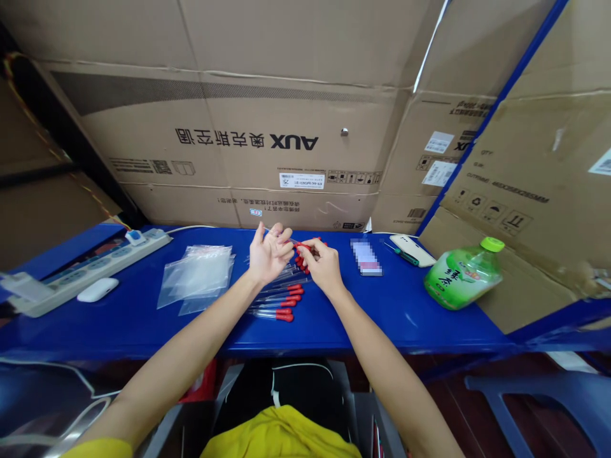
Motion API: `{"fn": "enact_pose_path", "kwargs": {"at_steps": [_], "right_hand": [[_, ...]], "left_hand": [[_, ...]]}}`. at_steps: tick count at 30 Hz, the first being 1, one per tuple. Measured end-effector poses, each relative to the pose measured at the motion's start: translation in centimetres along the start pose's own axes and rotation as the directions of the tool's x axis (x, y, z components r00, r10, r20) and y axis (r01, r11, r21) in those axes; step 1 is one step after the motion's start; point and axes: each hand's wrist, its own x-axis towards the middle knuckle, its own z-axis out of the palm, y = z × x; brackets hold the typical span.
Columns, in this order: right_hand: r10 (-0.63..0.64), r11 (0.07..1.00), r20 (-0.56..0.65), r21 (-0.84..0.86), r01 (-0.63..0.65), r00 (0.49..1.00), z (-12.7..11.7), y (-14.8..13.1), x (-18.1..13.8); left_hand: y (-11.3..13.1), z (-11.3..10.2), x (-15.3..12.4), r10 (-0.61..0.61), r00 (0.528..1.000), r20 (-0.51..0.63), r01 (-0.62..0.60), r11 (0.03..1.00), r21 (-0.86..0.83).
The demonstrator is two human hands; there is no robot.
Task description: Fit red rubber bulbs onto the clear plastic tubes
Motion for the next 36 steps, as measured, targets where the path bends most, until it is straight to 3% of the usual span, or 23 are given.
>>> {"fn": "enact_pose_path", "kwargs": {"at_steps": [8, 20, 26, 36], "right_hand": [[0.083, 0.992, 0.086, 0.092, -0.091, 0.993, 0.5, 0.1, 0.0], [0.104, 0.976, 0.132, 0.179, -0.127, 0.986, 0.8, 0.6, 0.0], [0.095, 0.986, 0.202, 0.112, -0.120, 0.975, 0.3, 0.8, 0.0], [0.044, 0.998, 0.263, 0.034, -0.054, 0.964, 0.3, 0.3, -0.2]], "left_hand": [[0.2, -0.1, 0.0, 0.015, 0.997, -0.076, -0.020, 0.998, -0.065], [0.1, -0.9, 0.2, 0.048, 0.999, -0.016, -0.048, 0.998, -0.038], [0.7, -0.6, 0.1, 0.093, 0.995, -0.037, -0.095, 0.994, -0.049], [0.6, -1.0, 0.4, 0.068, 0.993, -0.092, -0.075, 0.994, -0.081]]}}
